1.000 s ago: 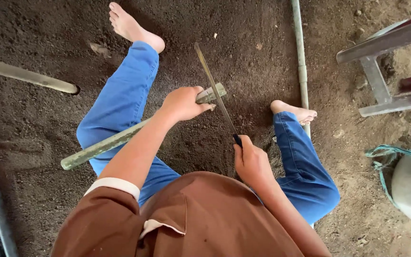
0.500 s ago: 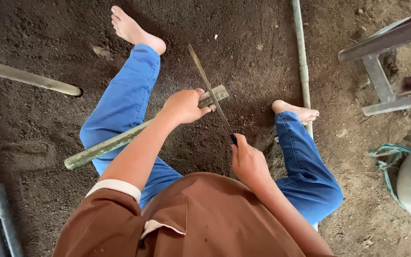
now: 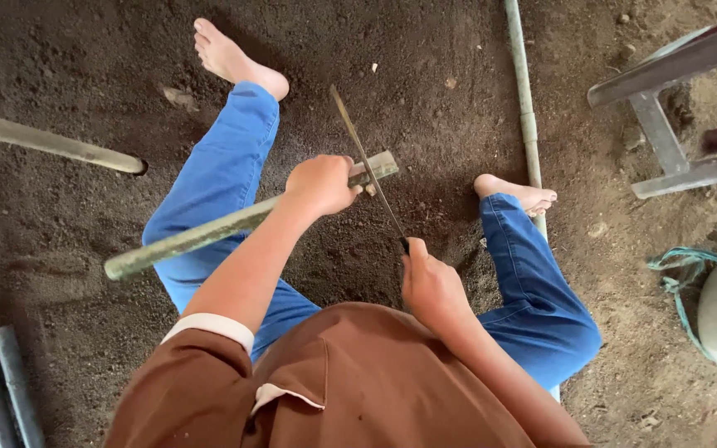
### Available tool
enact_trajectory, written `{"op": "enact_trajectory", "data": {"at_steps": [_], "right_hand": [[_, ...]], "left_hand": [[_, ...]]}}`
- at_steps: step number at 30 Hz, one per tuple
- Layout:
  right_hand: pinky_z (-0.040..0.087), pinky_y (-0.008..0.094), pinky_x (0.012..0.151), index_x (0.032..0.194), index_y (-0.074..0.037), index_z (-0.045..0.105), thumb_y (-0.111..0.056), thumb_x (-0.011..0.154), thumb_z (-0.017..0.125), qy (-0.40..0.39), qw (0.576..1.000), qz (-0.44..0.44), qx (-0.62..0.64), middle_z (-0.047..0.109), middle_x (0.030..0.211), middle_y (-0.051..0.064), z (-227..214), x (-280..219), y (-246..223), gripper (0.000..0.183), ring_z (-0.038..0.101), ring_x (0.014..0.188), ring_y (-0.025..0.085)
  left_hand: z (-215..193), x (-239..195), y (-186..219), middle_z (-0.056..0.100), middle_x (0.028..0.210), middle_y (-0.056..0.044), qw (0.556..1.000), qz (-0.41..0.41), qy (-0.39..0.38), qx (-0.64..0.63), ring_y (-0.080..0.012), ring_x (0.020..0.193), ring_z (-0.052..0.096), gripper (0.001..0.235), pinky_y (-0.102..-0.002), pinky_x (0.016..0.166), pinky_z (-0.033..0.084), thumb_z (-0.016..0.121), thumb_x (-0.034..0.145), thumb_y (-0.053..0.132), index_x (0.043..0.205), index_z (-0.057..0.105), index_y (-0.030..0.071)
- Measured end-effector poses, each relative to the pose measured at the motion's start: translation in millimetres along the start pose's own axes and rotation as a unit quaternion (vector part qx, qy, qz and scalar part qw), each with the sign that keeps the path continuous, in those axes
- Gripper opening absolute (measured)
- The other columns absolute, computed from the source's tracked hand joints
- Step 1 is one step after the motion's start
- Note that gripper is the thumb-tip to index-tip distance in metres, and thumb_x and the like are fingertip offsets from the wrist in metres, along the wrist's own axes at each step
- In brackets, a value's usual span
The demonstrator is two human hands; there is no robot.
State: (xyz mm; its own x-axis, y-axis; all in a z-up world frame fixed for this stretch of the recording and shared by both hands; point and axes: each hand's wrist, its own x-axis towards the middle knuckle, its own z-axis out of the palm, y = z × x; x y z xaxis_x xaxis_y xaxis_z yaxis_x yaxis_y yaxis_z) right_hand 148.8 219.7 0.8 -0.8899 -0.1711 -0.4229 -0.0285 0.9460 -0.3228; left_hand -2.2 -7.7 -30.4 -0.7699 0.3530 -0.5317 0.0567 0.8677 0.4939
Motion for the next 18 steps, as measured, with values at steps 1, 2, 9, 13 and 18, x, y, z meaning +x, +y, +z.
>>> {"op": "enact_trajectory", "data": {"at_steps": [1, 2, 9, 13, 18], "right_hand": [[0.062, 0.056, 0.066, 0.131, -0.008, 0.050, -0.020, 0.113, 0.038, -0.005, 1.000, 0.001, -0.011, 0.076, 0.079, 0.020, 1, 0, 0, 0.025, 0.079, 0.071, 0.040], [0.061, 0.058, 0.066, 0.130, -0.008, 0.049, -0.021, 0.113, 0.038, -0.006, 1.000, 0.001, -0.022, 0.075, 0.078, 0.020, 1, 4, 0, 0.024, 0.078, 0.070, 0.042], [0.062, 0.054, 0.062, 0.125, -0.010, 0.048, -0.024, 0.111, 0.042, 0.024, 0.995, -0.006, -0.098, 0.070, 0.069, 0.017, 28, 9, 19, 0.021, 0.077, 0.065, 0.039], [0.062, 0.052, 0.057, 0.125, -0.006, 0.049, -0.020, 0.112, 0.041, 0.011, 0.999, -0.015, -0.047, 0.066, 0.065, 0.015, 25, 7, 13, 0.021, 0.075, 0.063, 0.039], [0.061, 0.058, 0.058, 0.123, -0.006, 0.048, -0.025, 0.110, 0.041, 0.013, 0.998, -0.011, -0.052, 0.067, 0.067, 0.018, 32, 15, 19, 0.024, 0.075, 0.064, 0.043]], "left_hand": [[8, 5, -2, 0.077, 0.109, -0.020, 1.000, -0.013, -0.001, -0.019, -0.0343, 0.103, 0.078, 0.044, -0.047, 0.093, 0.063, 0.067, 0.101, 0.027, 0.135, 0.069, -0.002], [12, 11, -4, 0.076, 0.110, -0.022, 0.999, -0.024, 0.003, -0.037, -0.0359, 0.104, 0.077, 0.045, -0.049, 0.094, 0.063, 0.066, 0.101, 0.026, 0.136, 0.068, -0.003], [-5, 0, 16, 0.073, 0.128, -0.027, 0.998, -0.051, -0.022, -0.028, -0.0436, 0.121, 0.072, 0.055, -0.057, 0.099, 0.059, 0.064, 0.102, 0.026, 0.148, 0.061, -0.003], [-15, 5, 6, 0.074, 0.126, -0.026, 0.998, -0.059, -0.007, 0.003, -0.0441, 0.120, 0.073, 0.051, -0.058, 0.099, 0.059, 0.067, 0.099, 0.029, 0.142, 0.068, 0.002], [-7, 14, 4, 0.074, 0.128, -0.027, 0.998, -0.065, 0.008, -0.018, -0.0442, 0.121, 0.072, 0.053, -0.058, 0.100, 0.059, 0.067, 0.100, 0.029, 0.143, 0.067, -0.001]]}}
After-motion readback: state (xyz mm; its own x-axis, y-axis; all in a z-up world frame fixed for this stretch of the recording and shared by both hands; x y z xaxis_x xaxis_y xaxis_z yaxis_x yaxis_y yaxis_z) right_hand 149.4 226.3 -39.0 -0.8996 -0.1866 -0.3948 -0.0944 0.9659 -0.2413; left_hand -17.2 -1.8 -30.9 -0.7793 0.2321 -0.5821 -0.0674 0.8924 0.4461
